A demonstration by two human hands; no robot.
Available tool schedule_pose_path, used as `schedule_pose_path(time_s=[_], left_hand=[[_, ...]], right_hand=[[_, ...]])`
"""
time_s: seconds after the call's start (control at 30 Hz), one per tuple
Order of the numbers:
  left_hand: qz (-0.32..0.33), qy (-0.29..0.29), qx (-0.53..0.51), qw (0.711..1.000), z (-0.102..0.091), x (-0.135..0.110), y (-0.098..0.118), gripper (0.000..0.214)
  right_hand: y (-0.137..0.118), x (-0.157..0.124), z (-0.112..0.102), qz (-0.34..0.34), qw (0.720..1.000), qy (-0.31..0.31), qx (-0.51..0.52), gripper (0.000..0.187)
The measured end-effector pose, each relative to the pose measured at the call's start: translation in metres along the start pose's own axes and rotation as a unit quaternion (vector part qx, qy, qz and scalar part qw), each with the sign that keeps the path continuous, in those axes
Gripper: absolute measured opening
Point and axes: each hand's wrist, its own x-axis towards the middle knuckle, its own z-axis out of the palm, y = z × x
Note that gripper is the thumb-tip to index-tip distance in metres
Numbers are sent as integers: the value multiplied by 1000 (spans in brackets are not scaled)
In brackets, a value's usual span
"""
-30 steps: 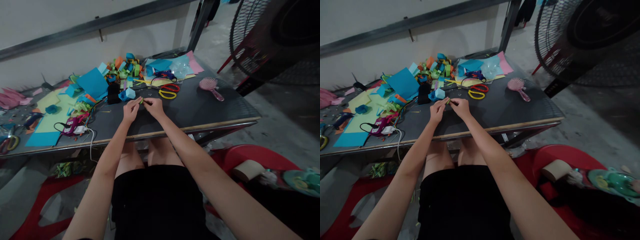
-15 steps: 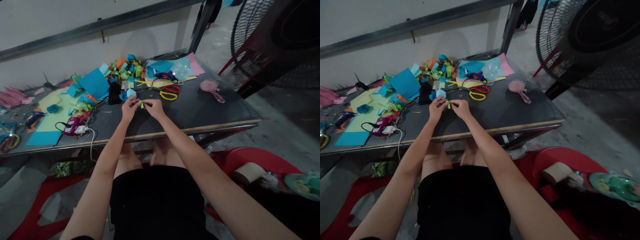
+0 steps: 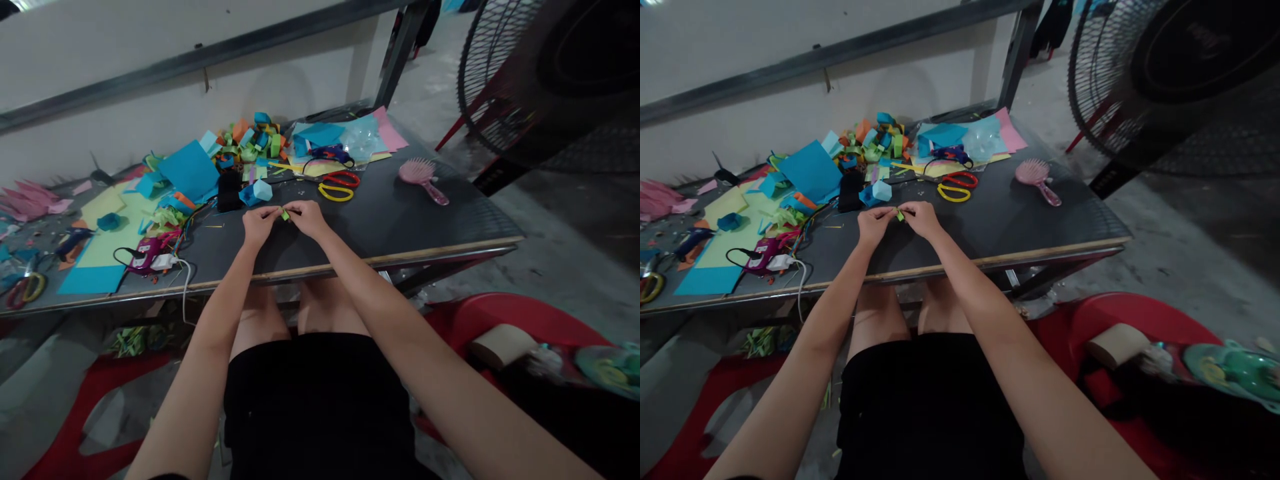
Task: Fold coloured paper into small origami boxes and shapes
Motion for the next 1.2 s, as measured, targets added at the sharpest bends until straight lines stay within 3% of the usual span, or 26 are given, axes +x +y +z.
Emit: schedule_pose_path(time_s=[0.5, 0.7, 1.2], left_hand=[[0, -26, -33, 999, 0, 2, -7, 17], [13, -32, -48, 998, -1, -2, 4, 18], [64, -35, 36, 997, -3, -6, 17, 9]], right_hand=[[8, 3, -4, 11, 996, -41, 84, 22], [12, 3, -4, 9, 995, -38, 94, 22], [14, 2, -4, 4, 995, -34, 98, 28]])
